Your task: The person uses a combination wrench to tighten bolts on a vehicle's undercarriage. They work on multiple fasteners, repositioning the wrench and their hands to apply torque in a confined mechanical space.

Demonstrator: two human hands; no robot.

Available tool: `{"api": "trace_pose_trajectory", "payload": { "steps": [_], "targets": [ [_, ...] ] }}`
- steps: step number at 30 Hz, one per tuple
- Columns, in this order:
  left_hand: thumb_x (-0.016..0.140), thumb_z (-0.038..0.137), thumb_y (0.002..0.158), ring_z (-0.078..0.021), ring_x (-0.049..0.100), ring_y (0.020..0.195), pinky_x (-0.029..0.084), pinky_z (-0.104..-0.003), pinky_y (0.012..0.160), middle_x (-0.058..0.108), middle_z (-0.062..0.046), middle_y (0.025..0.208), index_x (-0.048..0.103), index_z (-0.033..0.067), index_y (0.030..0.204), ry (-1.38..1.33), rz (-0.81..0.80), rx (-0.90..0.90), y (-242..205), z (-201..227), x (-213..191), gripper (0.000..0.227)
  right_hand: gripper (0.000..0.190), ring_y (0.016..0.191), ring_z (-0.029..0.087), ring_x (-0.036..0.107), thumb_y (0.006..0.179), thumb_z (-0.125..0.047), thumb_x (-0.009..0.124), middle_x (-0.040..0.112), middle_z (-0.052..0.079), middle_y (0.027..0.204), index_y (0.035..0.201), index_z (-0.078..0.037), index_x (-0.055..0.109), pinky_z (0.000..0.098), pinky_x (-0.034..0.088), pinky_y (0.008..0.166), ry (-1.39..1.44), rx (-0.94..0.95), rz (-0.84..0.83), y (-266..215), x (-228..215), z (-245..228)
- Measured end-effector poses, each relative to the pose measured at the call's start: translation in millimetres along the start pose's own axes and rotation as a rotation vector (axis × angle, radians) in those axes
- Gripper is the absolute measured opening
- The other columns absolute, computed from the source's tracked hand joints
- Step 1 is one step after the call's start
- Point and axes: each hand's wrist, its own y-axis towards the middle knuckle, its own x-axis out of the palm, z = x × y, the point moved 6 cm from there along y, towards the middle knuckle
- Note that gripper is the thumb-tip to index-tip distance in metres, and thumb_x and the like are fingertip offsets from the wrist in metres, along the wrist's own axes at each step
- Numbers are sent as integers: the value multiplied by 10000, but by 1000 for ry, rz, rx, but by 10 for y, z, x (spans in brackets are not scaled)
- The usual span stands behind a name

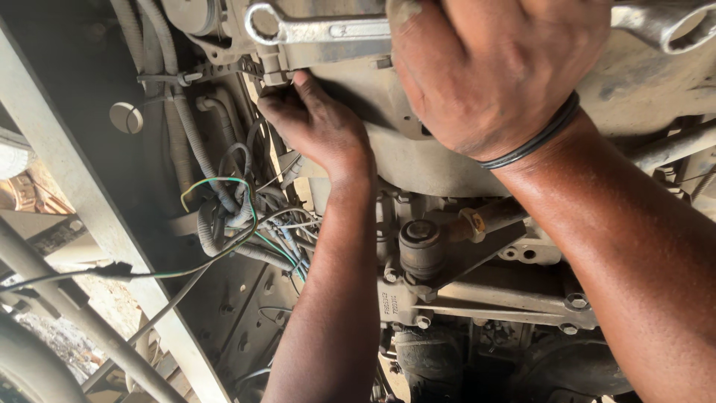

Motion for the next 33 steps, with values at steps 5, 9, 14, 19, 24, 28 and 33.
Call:
{"api": "trace_pose_trajectory", "payload": {
  "steps": [5,9,14,19,24,28,33],
  "targets": [
    [556,182,1155,-332,397,977,318,-488,873,457,-405,1233,403,-145,1300,-171,70,-421,33,-220,-5,389,146,949,152,550,974,3,585,582,-7,1054,1049,-109,639,335,411,772,13,-3,30,41,14,2],
    [591,187,1056,-196,581,1185,431,-287,1067,602,-127,1296,455,-52,1333,-68,41,-79,-8,58,-3,390,119,942,151,543,975,-7,598,587,-10,1039,998,-119,628,340,400,781,21,-3,56,40,16,11],
    [575,207,1130,-251,475,834,424,-359,732,581,-207,1031,563,-127,1213,-200,8,-297,-18,-172,-35,344,121,934,151,533,976,-19,613,593,-14,1020,933,-132,613,348,386,793,26,-8,72,-27,52,30],
    [595,181,1101,-175,591,1082,468,-261,986,624,-151,1226,476,-89,1270,26,-23,123,-65,109,15,340,80,960,158,533,991,-47,612,607,-10,1047,970,-120,640,353,378,794,14,-26,82,42,-24,34],
    [545,217,1054,-226,621,925,525,-325,791,668,-192,1141,454,-82,1406,-229,66,-306,109,-271,-52,471,58,986,165,529,988,-68,611,592,-9,1066,970,-121,624,354,376,816,24,-7,46,10,-44,4],
    [550,178,1140,-201,576,1200,455,-283,1064,603,-180,1347,412,-132,1435,1,12,7,25,-119,-74,449,91,977,164,532,994,-44,608,592,-12,1064,946,-121,602,355,376,815,27,-7,76,61,-35,8],
    [568,170,1148,-280,440,925,393,-389,808,499,-228,1064,462,-202,1307,-177,-49,-265,34,-142,-5,419,86,940,158,543,983,-42,608,592,-18,1024,996,-116,649,349,400,785,40,5,46,24,-78,45]
  ]
}}
